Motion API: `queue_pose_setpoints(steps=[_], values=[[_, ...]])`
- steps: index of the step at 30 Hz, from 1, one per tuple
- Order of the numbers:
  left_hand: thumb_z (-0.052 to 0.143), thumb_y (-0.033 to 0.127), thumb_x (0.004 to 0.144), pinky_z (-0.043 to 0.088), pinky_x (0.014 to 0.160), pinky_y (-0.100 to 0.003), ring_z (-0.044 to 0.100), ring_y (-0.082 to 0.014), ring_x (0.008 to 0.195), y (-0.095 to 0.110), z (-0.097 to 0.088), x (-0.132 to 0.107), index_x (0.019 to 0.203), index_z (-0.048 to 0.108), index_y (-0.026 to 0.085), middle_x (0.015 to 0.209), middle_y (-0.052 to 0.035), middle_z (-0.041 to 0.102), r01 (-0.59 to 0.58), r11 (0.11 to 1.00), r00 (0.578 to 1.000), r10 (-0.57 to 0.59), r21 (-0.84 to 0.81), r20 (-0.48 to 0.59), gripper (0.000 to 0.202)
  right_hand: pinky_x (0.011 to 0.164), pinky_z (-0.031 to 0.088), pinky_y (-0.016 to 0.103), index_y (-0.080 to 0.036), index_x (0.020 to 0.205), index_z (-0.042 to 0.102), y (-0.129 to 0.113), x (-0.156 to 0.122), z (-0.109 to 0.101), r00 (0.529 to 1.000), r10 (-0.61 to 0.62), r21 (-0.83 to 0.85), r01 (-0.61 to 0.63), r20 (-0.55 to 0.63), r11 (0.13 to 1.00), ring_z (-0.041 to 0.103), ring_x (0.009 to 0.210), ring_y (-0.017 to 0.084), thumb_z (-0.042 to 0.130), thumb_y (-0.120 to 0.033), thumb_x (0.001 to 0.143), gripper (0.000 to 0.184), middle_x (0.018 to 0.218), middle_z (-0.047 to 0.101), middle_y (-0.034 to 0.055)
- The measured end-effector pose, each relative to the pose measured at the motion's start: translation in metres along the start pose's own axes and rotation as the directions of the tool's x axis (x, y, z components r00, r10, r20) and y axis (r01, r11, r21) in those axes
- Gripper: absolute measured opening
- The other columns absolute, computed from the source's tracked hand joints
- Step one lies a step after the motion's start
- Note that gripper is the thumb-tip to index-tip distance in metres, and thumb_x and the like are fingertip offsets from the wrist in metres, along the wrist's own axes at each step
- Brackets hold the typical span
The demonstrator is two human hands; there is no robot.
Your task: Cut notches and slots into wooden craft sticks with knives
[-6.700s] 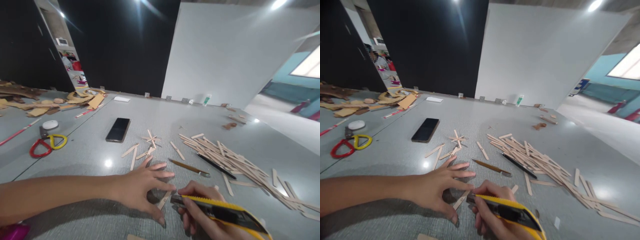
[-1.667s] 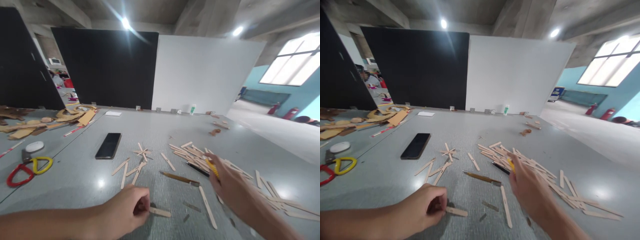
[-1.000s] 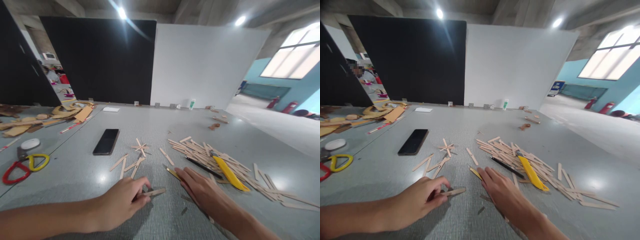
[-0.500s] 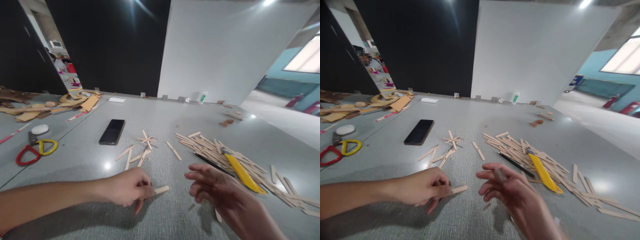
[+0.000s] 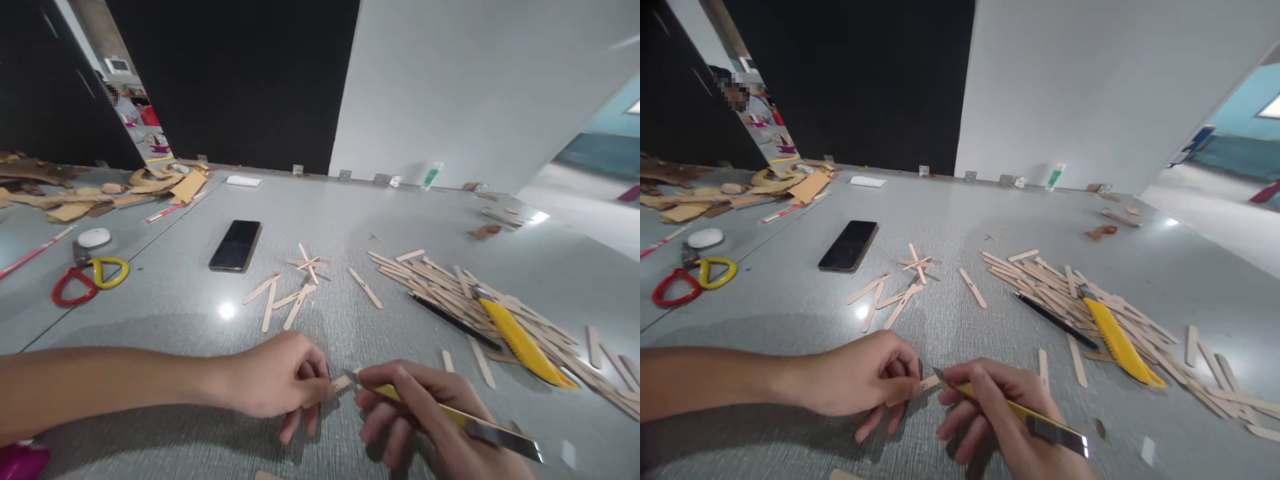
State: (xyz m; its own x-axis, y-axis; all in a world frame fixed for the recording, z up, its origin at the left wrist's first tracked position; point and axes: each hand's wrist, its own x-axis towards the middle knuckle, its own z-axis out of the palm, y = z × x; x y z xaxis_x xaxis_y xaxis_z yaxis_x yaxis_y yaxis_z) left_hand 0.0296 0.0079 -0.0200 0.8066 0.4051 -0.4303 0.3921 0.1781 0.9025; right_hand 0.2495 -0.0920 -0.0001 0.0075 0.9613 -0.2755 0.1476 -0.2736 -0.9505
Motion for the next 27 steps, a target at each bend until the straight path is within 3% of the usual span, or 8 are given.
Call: queue_pose_setpoints(steps=[3,7,12,15,19,21,25,27], values=[[0.062,0.046,0.100,0.034,0.040,-0.019,0.055,-0.0063,0.041,0.003,0.000,0.000,0.085,0.058,0.018,0.070,0.0013,0.069,0.014,1.000,1.000,-0.014,-0.010,0.005,0.032,0.047,0.054,0.026,-0.019,0.086,0.071,0.005,0.009,-0.003,0.994,-0.015,0.033,0.012,0.104,0.999,0.064,0.050,0.015,0.068,-0.060,0.096,0.042,0.063,0.070,0.0031],[0.066,0.041,0.097,0.035,0.038,-0.019,0.058,-0.0072,0.044,0.008,0.000,-0.003,0.087,0.056,0.019,0.072,0.0021,0.068,0.054,0.997,0.998,-0.054,-0.049,0.015,0.026,0.041,0.045,0.021,-0.021,0.100,0.073,0.011,0.011,-0.004,0.998,-0.008,0.011,0.008,0.056,1.000,0.055,0.045,0.010,0.076,-0.055,0.092,0.035,0.062,0.064,-0.0023],[0.062,0.034,0.099,0.034,0.034,-0.017,0.057,-0.0069,0.042,0.011,0.000,-0.004,0.088,0.055,0.018,0.068,0.0017,0.066,0.050,0.998,0.998,-0.049,-0.039,0.029,0.021,0.041,0.043,0.022,-0.024,0.097,0.073,0.014,0.003,-0.001,0.998,-0.060,-0.061,0.060,-0.001,0.996,0.054,0.046,0.012,0.079,-0.059,0.087,0.037,0.059,0.061,-0.0025],[0.061,0.032,0.099,0.033,0.033,-0.017,0.055,-0.0066,0.039,0.012,0.000,-0.003,0.086,0.055,0.018,0.066,0.0022,0.066,0.061,0.998,0.998,-0.060,-0.030,0.026,0.020,0.038,0.038,0.022,-0.023,0.084,0.072,0.011,0.004,0.001,0.994,-0.104,-0.136,0.099,-0.024,0.986,0.049,0.045,0.011,0.072,-0.058,0.093,0.036,0.057,0.056,-0.0027],[0.057,0.031,0.101,0.034,0.034,-0.018,0.054,-0.0062,0.037,0.013,0.000,-0.002,0.086,0.055,0.017,0.066,0.0022,0.066,0.086,0.996,0.996,-0.086,-0.014,0.028,0.020,0.053,0.054,0.024,-0.023,0.103,0.072,0.009,0.010,0.002,0.992,-0.096,-0.122,0.106,0.083,0.987,0.066,0.056,0.014,0.062,-0.053,0.101,0.032,0.070,0.073,0.0026],[0.056,0.031,0.102,0.035,0.034,-0.017,0.054,-0.0059,0.038,0.013,0.000,-0.002,0.086,0.055,0.017,0.067,0.0025,0.066,0.089,0.996,0.996,-0.088,-0.014,0.025,0.021,0.059,0.056,0.025,-0.023,0.101,0.073,0.010,0.011,0.001,0.983,-0.135,-0.180,0.157,0.128,0.971,0.070,0.062,0.015,0.059,-0.050,0.104,0.030,0.077,0.078,0.0041],[0.056,0.029,0.103,0.035,0.032,-0.014,0.057,-0.0059,0.039,0.012,-0.001,-0.002,0.086,0.056,0.017,0.067,0.0026,0.067,0.093,0.995,0.995,-0.092,-0.030,0.034,0.021,0.052,0.051,0.022,-0.023,0.084,0.068,0.014,0.010,0.000,0.939,-0.272,-0.341,0.331,0.208,0.880,0.066,0.053,0.012,0.053,-0.039,0.107,0.031,0.063,0.072,0.0004],[0.055,0.028,0.103,0.036,0.032,-0.014,0.058,-0.0063,0.040,0.011,-0.001,-0.002,0.086,0.057,0.016,0.066,0.0023,0.067,0.090,0.996,0.995,-0.088,-0.030,0.038,0.021,0.050,0.049,0.020,-0.023,0.082,0.065,0.015,0.008,0.001,0.932,-0.307,-0.362,0.359,0.195,0.860,0.064,0.051,0.011,0.052,-0.035,0.107,0.030,0.061,0.070,-0.0012]])
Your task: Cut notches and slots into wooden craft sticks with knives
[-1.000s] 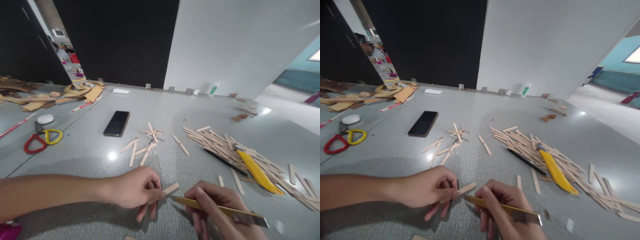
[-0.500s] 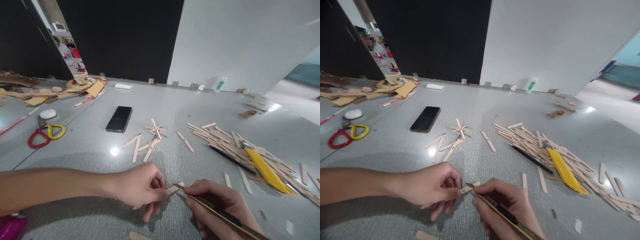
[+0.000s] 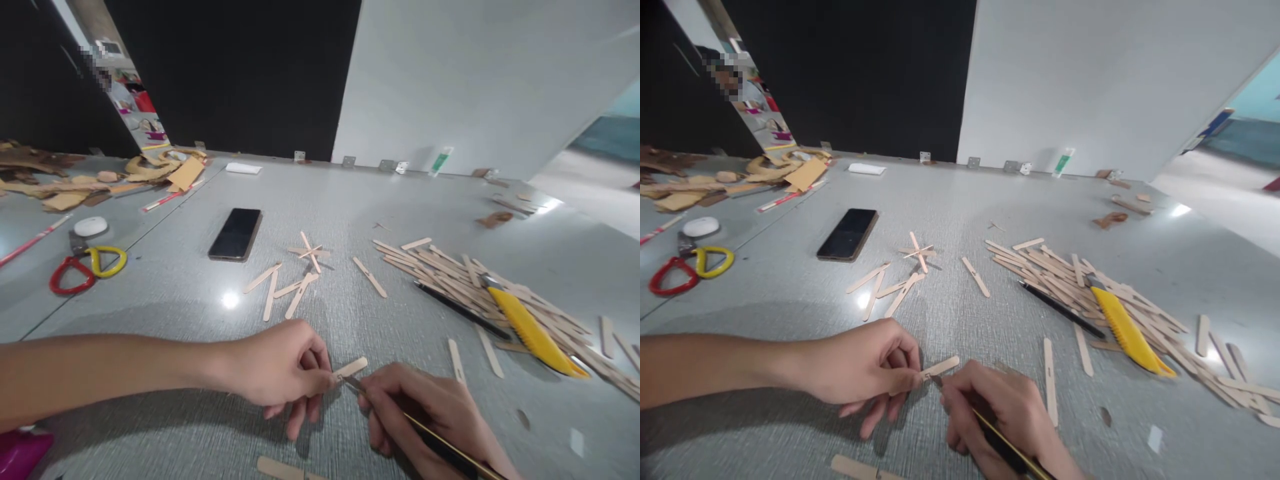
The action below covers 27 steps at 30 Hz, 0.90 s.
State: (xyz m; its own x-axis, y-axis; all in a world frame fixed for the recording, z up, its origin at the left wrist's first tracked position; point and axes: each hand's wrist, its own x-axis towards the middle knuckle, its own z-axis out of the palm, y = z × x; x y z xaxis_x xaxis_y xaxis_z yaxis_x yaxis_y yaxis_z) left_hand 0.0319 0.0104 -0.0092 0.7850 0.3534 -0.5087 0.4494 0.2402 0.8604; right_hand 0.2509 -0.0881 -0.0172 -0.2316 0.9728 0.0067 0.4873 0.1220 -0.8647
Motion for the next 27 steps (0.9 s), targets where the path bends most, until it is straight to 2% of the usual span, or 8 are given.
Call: queue_pose_setpoints(steps=[4,7,11,14,18,22,27], values=[[0.053,0.027,0.104,0.037,0.032,-0.013,0.056,-0.0056,0.038,0.000,0.000,0.000,0.086,0.056,0.016,0.065,0.0028,0.067,-0.015,1.000,1.000,0.015,0.000,-0.006,0.021,0.053,0.050,0.019,-0.023,0.084,0.063,-0.003,-0.001,0.003,0.998,0.039,0.027,-0.038,-0.043,0.999,0.062,0.050,0.009,0.050,-0.031,0.108,0.029,0.061,0.069,-0.0025],[0.053,0.027,0.104,0.037,0.031,-0.013,0.056,-0.0055,0.038,0.000,0.000,0.000,0.087,0.056,0.017,0.065,0.0031,0.067,-0.015,1.000,1.000,0.015,-0.003,-0.012,0.020,0.054,0.050,0.020,-0.022,0.084,0.063,-0.003,-0.001,0.003,0.999,0.027,0.028,-0.027,-0.023,0.999,0.062,0.051,0.009,0.049,-0.031,0.108,0.029,0.062,0.069,-0.0020],[0.052,0.026,0.104,0.036,0.031,-0.013,0.055,-0.0053,0.038,0.000,0.000,0.000,0.085,0.055,0.017,0.065,0.0031,0.066,-0.014,1.000,1.000,0.014,0.013,-0.015,0.021,0.052,0.047,0.021,-0.023,0.085,0.062,0.001,0.000,0.002,0.999,0.050,-0.001,-0.050,0.002,0.999,0.060,0.051,0.010,0.048,-0.036,0.108,0.031,0.062,0.068,-0.0021],[0.050,0.026,0.104,0.037,0.031,-0.013,0.056,-0.0061,0.039,-0.002,0.000,0.001,0.085,0.054,0.017,0.064,0.0026,0.066,-0.026,0.999,1.000,0.026,0.025,-0.014,0.021,0.050,0.042,0.022,-0.024,0.083,0.059,0.002,-0.001,0.003,0.999,0.049,-0.074,-0.049,-0.001,0.996,0.054,0.049,0.010,0.045,-0.040,0.110,0.034,0.057,0.061,-0.0047],[0.050,0.026,0.104,0.037,0.030,-0.012,0.056,-0.0066,0.039,-0.004,0.001,0.001,0.085,0.055,0.017,0.064,0.0023,0.065,-0.050,0.998,0.999,0.050,0.043,-0.013,0.022,0.052,0.039,0.025,-0.024,0.083,0.054,0.001,-0.002,0.006,1.000,-0.016,-0.193,0.016,0.003,0.981,0.048,0.048,0.009,0.041,-0.033,0.111,0.033,0.058,0.051,-0.0071],[0.050,0.027,0.105,0.045,0.032,-0.016,0.057,-0.0090,0.037,-0.008,0.003,0.002,0.085,0.053,0.018,0.060,0.0031,0.063,-0.046,0.999,0.999,0.046,-0.010,-0.021,0.022,0.052,0.033,0.027,-0.025,0.081,0.049,0.001,0.000,0.005,0.993,-0.109,-0.238,0.116,0.042,0.964,0.042,0.051,0.010,0.038,-0.029,0.112,0.033,0.061,0.046,-0.0070],[0.049,0.029,0.106,0.050,0.036,-0.018,0.060,-0.0110,0.039,-0.015,0.006,0.004,0.086,0.053,0.017,0.057,0.0023,0.062,-0.045,0.996,0.999,0.044,-0.080,-0.024,0.023,0.053,0.038,0.025,-0.026,0.085,0.049,-0.003,0.001,-0.004,0.983,-0.109,-0.252,0.144,0.150,0.957,0.045,0.055,0.012,0.038,-0.028,0.112,0.030,0.068,0.054,-0.0046]])
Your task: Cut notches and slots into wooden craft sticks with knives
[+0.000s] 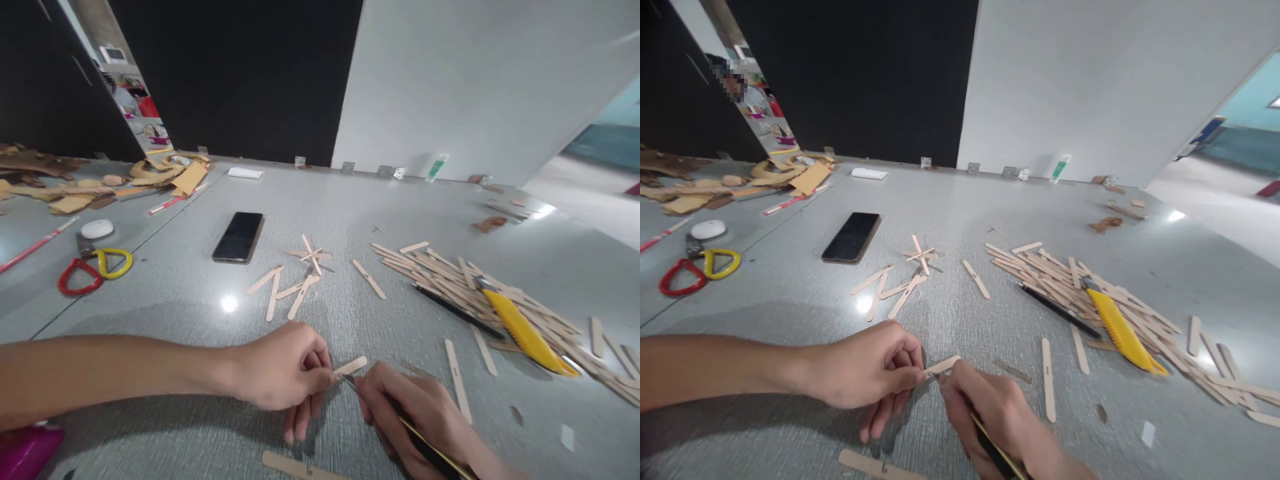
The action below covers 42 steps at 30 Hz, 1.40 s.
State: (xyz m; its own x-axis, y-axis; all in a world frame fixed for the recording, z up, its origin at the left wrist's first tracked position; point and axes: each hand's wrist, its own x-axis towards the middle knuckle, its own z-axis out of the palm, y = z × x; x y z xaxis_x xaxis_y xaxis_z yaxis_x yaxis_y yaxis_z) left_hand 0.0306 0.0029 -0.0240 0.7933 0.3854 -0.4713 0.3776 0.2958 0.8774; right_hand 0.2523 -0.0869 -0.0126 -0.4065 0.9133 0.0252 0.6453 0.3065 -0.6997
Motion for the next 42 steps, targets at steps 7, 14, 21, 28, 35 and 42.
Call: queue_pose_setpoints(steps=[7,14,21,28,35,42], values=[[0.054,0.034,0.104,0.051,0.036,-0.018,0.061,-0.0118,0.039,-0.002,0.007,-0.002,0.086,0.055,0.017,0.056,0.0029,0.060,-0.044,0.998,0.997,0.041,-0.034,-0.066,0.025,0.062,0.043,0.025,-0.026,0.091,0.050,-0.005,-0.002,-0.006,0.998,-0.047,-0.035,0.048,0.033,0.998,0.053,0.064,0.013,0.038,-0.023,0.111,0.024,0.078,0.060,-0.0028],[0.053,0.033,0.103,0.050,0.035,-0.017,0.060,-0.0112,0.038,-0.004,0.012,-0.004,0.083,0.052,0.018,0.053,0.0047,0.057,-0.072,0.997,0.992,0.067,-0.035,-0.111,0.025,0.061,0.039,0.026,-0.026,0.089,0.044,0.002,-0.002,-0.004,0.996,-0.063,0.006,0.063,0.055,0.998,0.049,0.062,0.011,0.034,-0.028,0.114,0.027,0.075,0.054,-0.0054],[0.053,0.037,0.103,0.049,0.036,-0.017,0.060,-0.0105,0.040,-0.007,0.015,-0.005,0.085,0.052,0.018,0.060,0.0038,0.059,-0.048,0.999,0.989,0.044,-0.022,-0.141,0.026,0.063,0.041,0.030,-0.025,0.085,0.049,0.000,-0.003,-0.006,0.998,0.027,-0.026,-0.026,0.064,0.999,0.052,0.063,0.014,0.034,-0.035,0.114,0.034,0.073,0.056,-0.0030],[0.054,0.038,0.103,0.047,0.036,-0.016,0.060,-0.0102,0.040,-0.007,0.013,-0.005,0.084,0.054,0.017,0.059,0.0032,0.059,-0.059,0.998,0.990,0.057,-0.013,-0.132,0.028,0.065,0.043,0.029,-0.025,0.085,0.052,0.006,-0.007,-0.007,0.998,0.031,0.076,-0.036,0.062,0.996,0.054,0.064,0.013,0.036,-0.036,0.114,0.035,0.071,0.058,-0.0032],[0.057,0.041,0.103,0.052,0.036,-0.018,0.062,-0.0114,0.043,-0.006,0.009,-0.001,0.085,0.055,0.016,0.059,0.0032,0.060,-0.136,0.982,0.985,0.119,-0.131,-0.127,0.031,0.053,0.042,0.024,-0.023,0.090,0.064,0.009,-0.008,-0.006,0.991,0.135,0.319,-0.135,0.023,0.938,0.053,0.055,0.010,0.060,-0.043,0.106,0.026,0.067,0.061,-0.0035],[0.060,0.050,0.102,0.054,0.039,-0.020,0.063,-0.0103,0.044,-0.009,0.011,0.003,0.091,0.057,0.016,0.069,0.0019,0.064,-0.283,0.941,0.939,0.234,-0.182,-0.251,0.036,0.067,0.060,0.034,-0.033,0.152,0.057,0.024,-0.011,-0.024,0.968,0.128,0.774,-0.251,0.218,0.581,0.074,0.084,0.021,0.059,-0.049,0.105,0.050,0.120,0.075,0.0137]])
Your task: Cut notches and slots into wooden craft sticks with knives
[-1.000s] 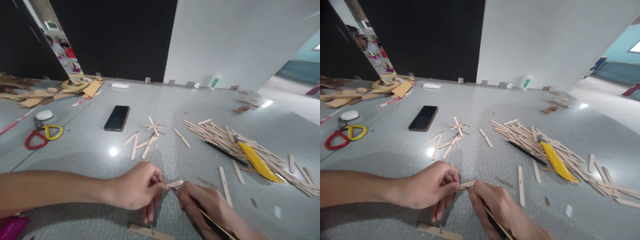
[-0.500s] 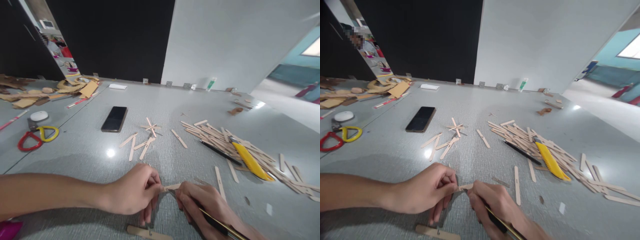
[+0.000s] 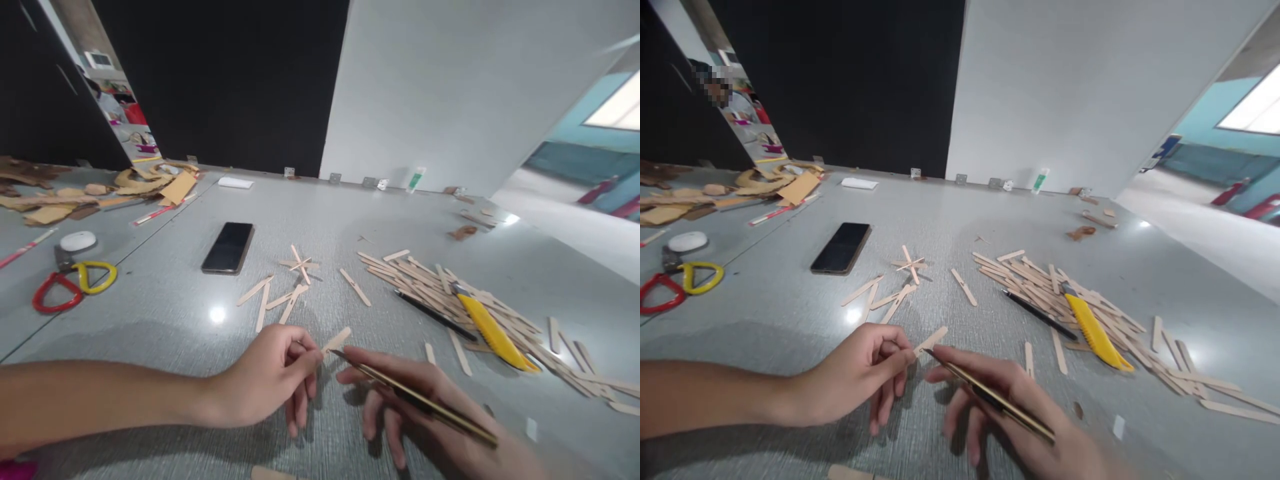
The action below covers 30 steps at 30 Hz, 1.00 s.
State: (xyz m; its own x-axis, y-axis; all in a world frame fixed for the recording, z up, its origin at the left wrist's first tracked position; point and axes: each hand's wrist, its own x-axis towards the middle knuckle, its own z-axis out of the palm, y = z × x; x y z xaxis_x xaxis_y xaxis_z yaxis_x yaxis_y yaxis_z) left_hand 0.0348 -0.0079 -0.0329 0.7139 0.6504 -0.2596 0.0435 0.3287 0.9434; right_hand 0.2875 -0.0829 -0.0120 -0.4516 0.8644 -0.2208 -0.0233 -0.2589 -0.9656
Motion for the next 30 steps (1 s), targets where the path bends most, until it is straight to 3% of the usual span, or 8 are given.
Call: queue_pose_setpoints(steps=[4,7,12,15,18,22,26,30], values=[[0.061,0.052,0.102,0.053,0.039,-0.018,0.062,-0.0095,0.044,-0.003,0.003,0.000,0.091,0.057,0.016,0.070,0.0025,0.063,-0.050,0.999,0.998,0.050,0.006,-0.025,0.038,0.059,0.060,0.028,-0.029,0.142,0.069,-0.014,0.001,-0.012,0.994,0.075,0.221,-0.091,0.079,0.971,0.077,0.089,0.023,0.056,-0.033,0.102,0.042,0.143,0.068,0.0155],[0.061,0.052,0.101,0.054,0.039,-0.019,0.062,-0.0097,0.045,-0.005,0.003,0.000,0.091,0.056,0.016,0.071,0.0027,0.063,-0.064,0.998,0.998,0.063,-0.006,-0.029,0.038,0.058,0.059,0.024,-0.023,0.139,0.072,-0.021,0.003,-0.016,0.977,0.171,0.288,-0.201,0.128,0.936,0.080,0.080,0.021,0.055,-0.038,0.100,0.045,0.131,0.075,0.0184],[0.061,0.055,0.100,0.051,0.037,-0.018,0.062,-0.0098,0.043,-0.008,0.004,0.002,0.088,0.054,0.017,0.069,0.0029,0.062,-0.072,0.997,0.996,0.072,0.001,-0.047,0.041,0.055,0.054,0.017,-0.026,0.146,0.064,-0.028,-0.001,-0.013,0.975,0.205,0.090,-0.213,0.089,0.973,0.068,0.071,0.011,0.091,-0.039,0.078,0.074,0.114,0.075,0.0097],[0.063,0.058,0.098,0.051,0.036,-0.019,0.060,-0.0097,0.042,-0.007,0.005,0.004,0.088,0.054,0.017,0.069,0.0031,0.062,-0.069,0.997,0.996,0.068,-0.018,-0.063,0.043,0.049,0.048,0.014,-0.022,0.133,0.068,-0.032,-0.003,-0.007,0.968,0.250,-0.061,-0.248,0.019,0.967,0.062,0.058,0.006,0.085,-0.045,0.087,0.054,0.107,0.076,0.0073],[0.064,0.059,0.096,0.051,0.036,-0.019,0.060,-0.0098,0.042,-0.006,0.005,0.005,0.089,0.053,0.017,0.070,0.0029,0.062,-0.067,0.998,0.996,0.065,-0.021,-0.056,0.044,0.048,0.047,0.020,-0.021,0.120,0.065,-0.033,0.000,-0.002,0.978,0.172,-0.127,-0.187,-0.119,0.974,0.061,0.050,0.007,0.061,-0.061,0.100,0.045,0.099,0.076,0.0071],[0.065,0.064,0.093,0.049,0.035,-0.020,0.059,-0.0103,0.042,-0.006,0.006,0.005,0.090,0.052,0.019,0.070,0.0032,0.062,-0.055,0.998,0.997,0.054,-0.013,-0.062,0.047,0.041,0.025,0.018,-0.021,0.101,0.062,-0.029,0.005,-0.004,0.931,0.043,-0.202,-0.123,-0.362,0.972,0.035,0.045,0.005,0.051,-0.070,0.101,0.051,0.070,0.059,-0.0042],[0.065,0.064,0.093,0.048,0.034,-0.019,0.059,-0.0104,0.041,-0.007,0.007,0.006,0.090,0.051,0.019,0.068,0.0037,0.061,-0.045,0.999,0.996,0.045,0.001,-0.074,0.047,0.064,0.052,0.027,-0.022,0.124,0.066,-0.023,0.007,-0.009,0.877,-0.074,-0.226,-0.040,-0.474,0.973,0.060,0.077,0.016,0.072,-0.066,0.090,0.056,0.092,0.063,0.0033],[0.064,0.063,0.094,0.048,0.034,-0.018,0.059,-0.0097,0.041,-0.008,0.006,0.008,0.090,0.051,0.018,0.070,0.0030,0.062,-0.047,0.999,0.997,0.047,0.003,-0.062,0.047,0.085,0.055,0.037,-0.027,0.147,0.052,-0.011,0.010,-0.011,0.923,-0.185,-0.204,0.120,-0.338,0.972,0.066,0.095,0.021,0.076,-0.058,0.091,0.069,0.117,0.064,0.0086]])
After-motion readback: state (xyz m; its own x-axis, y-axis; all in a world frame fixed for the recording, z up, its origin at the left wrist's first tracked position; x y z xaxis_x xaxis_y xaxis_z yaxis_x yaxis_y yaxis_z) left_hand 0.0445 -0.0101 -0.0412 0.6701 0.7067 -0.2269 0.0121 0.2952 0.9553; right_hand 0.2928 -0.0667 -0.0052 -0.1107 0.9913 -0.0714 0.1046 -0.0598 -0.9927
